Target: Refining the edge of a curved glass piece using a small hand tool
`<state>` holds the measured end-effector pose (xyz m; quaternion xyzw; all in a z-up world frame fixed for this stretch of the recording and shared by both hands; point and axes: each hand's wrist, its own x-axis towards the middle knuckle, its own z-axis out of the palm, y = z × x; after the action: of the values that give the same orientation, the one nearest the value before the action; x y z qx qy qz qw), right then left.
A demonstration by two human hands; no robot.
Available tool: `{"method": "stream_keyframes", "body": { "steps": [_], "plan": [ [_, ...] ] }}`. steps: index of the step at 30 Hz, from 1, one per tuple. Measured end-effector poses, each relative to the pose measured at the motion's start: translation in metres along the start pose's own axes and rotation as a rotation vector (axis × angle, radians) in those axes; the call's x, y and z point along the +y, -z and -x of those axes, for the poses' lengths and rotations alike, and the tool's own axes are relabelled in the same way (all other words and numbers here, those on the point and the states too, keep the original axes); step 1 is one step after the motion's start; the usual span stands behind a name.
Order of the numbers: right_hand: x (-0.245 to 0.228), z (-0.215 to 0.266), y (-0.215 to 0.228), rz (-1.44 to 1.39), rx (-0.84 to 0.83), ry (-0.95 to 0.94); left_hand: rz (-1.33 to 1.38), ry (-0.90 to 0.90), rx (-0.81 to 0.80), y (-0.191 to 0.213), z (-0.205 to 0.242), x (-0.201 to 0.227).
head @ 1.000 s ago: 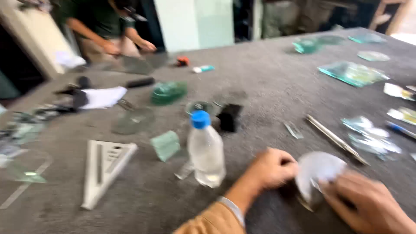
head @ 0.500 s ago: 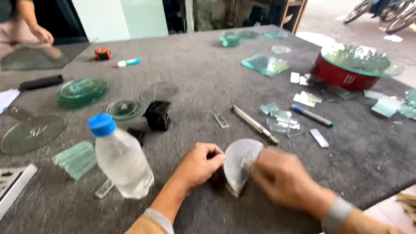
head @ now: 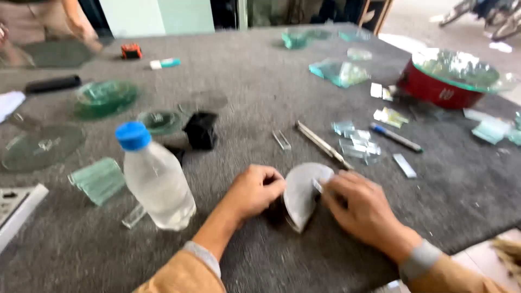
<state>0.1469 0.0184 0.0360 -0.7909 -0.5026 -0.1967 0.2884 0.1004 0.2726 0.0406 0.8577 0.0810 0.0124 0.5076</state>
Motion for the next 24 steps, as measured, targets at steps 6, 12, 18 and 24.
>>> {"method": "stream_keyframes", "body": {
  "steps": [6,12,18,24],
  "plan": [
    [-0.003,-0.002,0.007,0.015,-0.033,-0.005,-0.09,-0.019,-0.005,-0.002,-0.003,0.002],
    [-0.003,-0.006,0.015,0.048,-0.036,0.011,-0.151,0.067,-0.001,0.006,0.002,0.02],
    [-0.004,-0.008,0.016,0.045,-0.012,0.034,-0.146,0.076,0.003,0.0,-0.002,0.014],
    [0.027,0.022,0.021,0.052,-0.05,0.008,-0.082,-0.069,0.044,-0.028,-0.013,-0.009]
  ]
}}
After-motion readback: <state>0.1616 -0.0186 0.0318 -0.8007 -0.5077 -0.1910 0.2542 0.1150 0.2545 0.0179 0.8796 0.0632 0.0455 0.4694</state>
